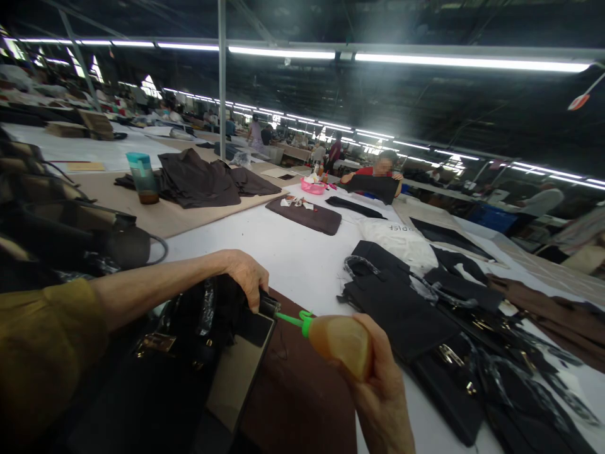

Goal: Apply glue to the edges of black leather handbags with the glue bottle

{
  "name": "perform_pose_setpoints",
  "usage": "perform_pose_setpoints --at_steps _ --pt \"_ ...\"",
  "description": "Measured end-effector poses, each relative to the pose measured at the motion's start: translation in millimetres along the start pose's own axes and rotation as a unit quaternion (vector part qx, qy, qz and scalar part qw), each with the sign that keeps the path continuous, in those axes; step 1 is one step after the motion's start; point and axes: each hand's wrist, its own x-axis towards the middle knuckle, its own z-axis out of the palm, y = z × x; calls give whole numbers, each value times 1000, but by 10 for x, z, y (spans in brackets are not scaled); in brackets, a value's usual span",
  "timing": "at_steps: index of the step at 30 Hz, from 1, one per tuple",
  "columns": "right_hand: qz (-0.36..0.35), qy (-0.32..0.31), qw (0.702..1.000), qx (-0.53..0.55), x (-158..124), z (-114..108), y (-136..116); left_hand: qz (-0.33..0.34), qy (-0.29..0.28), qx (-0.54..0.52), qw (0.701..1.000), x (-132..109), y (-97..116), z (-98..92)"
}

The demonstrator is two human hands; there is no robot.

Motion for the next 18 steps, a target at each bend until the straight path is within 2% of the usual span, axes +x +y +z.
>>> perform_pose_setpoints --at_steps 5,11,18 --pt "8 20 1000 21 59 57 -118 1 -3 -1 1000 -33 24 9" --pt "48 9 997 51 16 99 -86 -3 17 47 999 -79 73 -2" --pt "88 2 996 33 62 50 -47 -7 28 72 997 -77 110 -15"
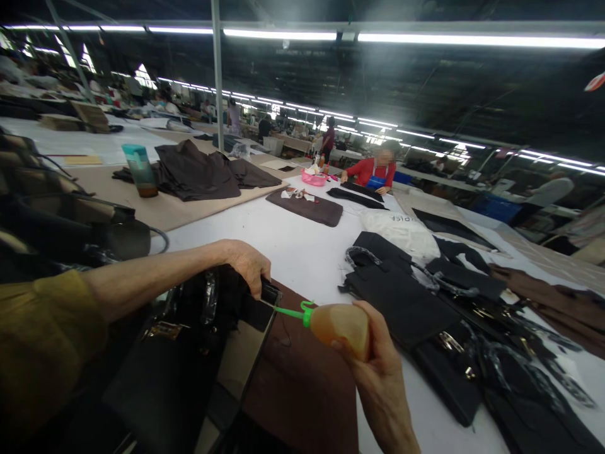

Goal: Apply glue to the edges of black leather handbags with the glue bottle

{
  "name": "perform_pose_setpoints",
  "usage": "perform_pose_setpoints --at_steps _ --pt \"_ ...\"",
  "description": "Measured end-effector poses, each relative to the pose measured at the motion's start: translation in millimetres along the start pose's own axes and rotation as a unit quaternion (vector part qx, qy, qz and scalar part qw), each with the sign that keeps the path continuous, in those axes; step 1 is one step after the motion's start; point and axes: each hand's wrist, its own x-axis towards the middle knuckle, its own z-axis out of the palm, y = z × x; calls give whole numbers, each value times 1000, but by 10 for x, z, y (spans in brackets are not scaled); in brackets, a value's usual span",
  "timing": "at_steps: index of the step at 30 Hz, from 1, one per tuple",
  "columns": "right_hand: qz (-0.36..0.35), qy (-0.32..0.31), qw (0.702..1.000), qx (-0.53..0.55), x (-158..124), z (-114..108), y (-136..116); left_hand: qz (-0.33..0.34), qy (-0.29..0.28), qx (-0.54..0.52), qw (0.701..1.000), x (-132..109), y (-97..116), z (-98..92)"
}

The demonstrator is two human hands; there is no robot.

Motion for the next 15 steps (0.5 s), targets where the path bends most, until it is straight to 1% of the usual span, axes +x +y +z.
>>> perform_pose_setpoints --at_steps 7,15 --pt "22 -22 999 45 -12 40 124 -6 10 10 1000 40 -23 8" --pt "56 -35 996 63 -94 37 175 6 21 23 999 40 -34 0"
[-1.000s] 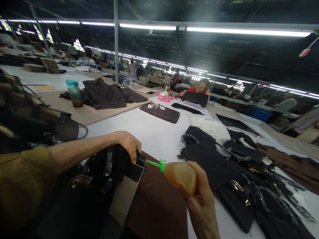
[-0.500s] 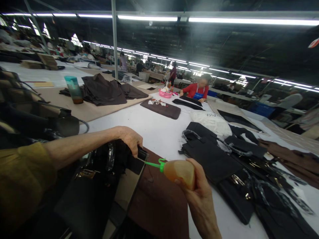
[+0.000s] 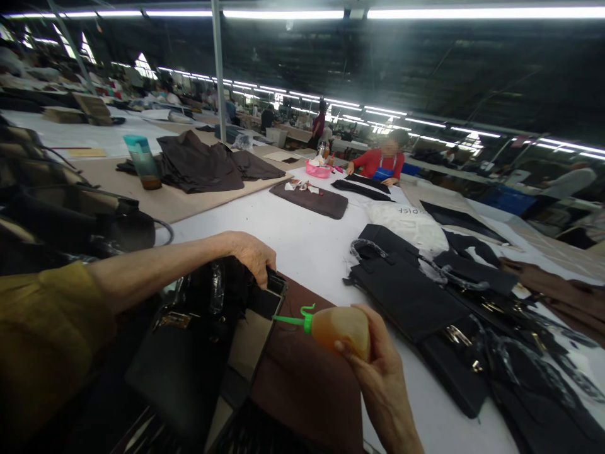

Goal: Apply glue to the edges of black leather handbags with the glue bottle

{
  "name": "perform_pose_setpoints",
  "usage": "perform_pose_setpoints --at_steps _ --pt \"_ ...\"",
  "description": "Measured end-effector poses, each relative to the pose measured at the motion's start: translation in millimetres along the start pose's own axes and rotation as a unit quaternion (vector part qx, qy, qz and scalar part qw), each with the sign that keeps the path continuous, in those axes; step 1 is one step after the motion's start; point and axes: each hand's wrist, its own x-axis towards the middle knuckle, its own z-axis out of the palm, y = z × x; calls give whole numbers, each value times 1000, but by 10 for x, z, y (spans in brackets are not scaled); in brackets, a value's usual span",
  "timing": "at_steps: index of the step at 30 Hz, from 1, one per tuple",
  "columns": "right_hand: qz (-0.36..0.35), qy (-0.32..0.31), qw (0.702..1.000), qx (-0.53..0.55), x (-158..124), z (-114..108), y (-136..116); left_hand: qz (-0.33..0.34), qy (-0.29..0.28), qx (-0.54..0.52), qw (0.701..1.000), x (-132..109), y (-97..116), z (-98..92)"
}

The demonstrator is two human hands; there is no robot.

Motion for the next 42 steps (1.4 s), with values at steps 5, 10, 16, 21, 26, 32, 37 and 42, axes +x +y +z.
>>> perform_pose_setpoints --at_steps 5,10,16,21,26,32,37,42 --pt "27 -3 1000 10 -73 -32 121 4 6 25 1000 8 3 -7" --pt "41 -8 999 -5 -128 -52 159 3 16 47 999 2 1 3" --pt "47 -18 998 -22 -223 -72 237 6 14 55 998 -20 25 7" --pt "46 -25 998 -24 -334 -80 401 2 23 70 997 -8 33 6" --pt "64 -38 997 -27 -447 -54 379 -5 21 61 998 -30 46 10" --pt "81 -69 993 -53 -492 -72 333 4 15 52 999 -28 30 2" --pt "90 -57 993 -45 -586 33 262 9 20 52 998 -29 14 4" --pt "92 -49 994 -37 -620 60 215 5 30 72 997 -104 74 -21"
